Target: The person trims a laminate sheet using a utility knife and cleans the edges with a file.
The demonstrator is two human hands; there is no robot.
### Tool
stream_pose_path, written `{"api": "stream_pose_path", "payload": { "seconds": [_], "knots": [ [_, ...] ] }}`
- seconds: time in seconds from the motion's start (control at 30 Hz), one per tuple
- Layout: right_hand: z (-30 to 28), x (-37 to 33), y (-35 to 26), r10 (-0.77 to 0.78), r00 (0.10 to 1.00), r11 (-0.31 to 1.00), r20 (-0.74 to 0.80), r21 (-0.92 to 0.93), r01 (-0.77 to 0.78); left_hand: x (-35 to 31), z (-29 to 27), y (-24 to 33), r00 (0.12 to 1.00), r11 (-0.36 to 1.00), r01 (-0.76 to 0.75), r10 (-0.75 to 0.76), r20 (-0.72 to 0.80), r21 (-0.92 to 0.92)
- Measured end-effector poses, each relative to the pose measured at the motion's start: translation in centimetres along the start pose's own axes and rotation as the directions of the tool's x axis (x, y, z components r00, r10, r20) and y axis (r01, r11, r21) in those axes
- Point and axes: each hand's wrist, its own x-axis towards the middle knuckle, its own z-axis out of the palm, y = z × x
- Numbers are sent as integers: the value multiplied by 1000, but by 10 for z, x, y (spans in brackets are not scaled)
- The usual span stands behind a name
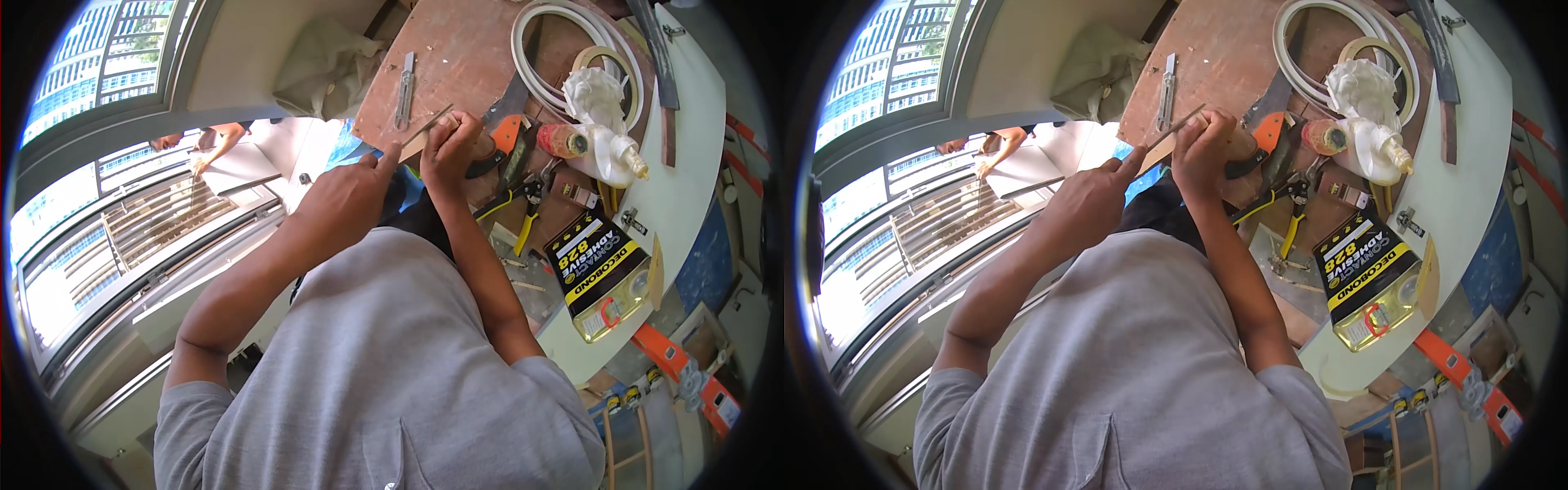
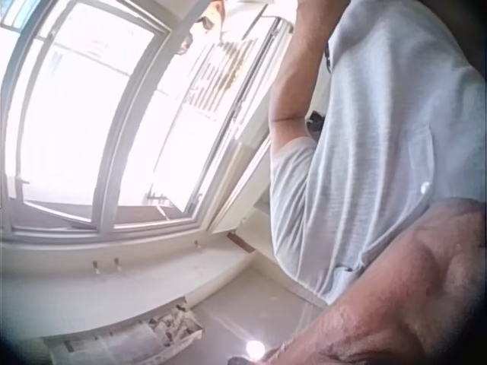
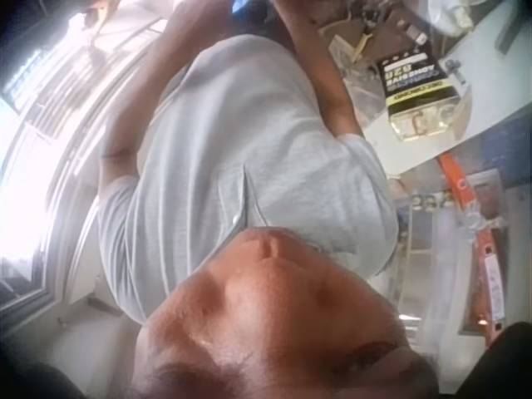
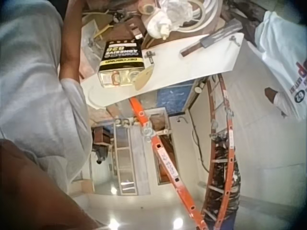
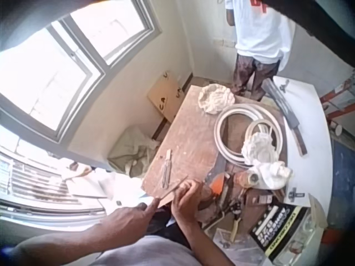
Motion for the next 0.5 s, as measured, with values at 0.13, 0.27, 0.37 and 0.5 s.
{"api": "stream_pose_path", "payload": {
  "seconds": [0.13, 0.27, 0.37, 0.5],
  "knots": [
    [-3, -2, -3, 16, 1000, 999, -1, 28, -16, 23, 21, -14, 999, 999, -38, 38, -8, -12],
    [-3, -4, -4, 43, 999, 999, 12, 11, -43, 27, 22, -24, 995, 999, -50, 50, -89, 0],
    [1, -2, -9, 81, 997, 994, 6, 77, -81, 5, 3, -13, 998, 1000, -17, 17, -68, 2],
    [4, -3, -12, 111, 994, 991, 15, 73, -112, -20, -11, -3, 998, 998, 55, -56, 24, 16]
  ]
}}
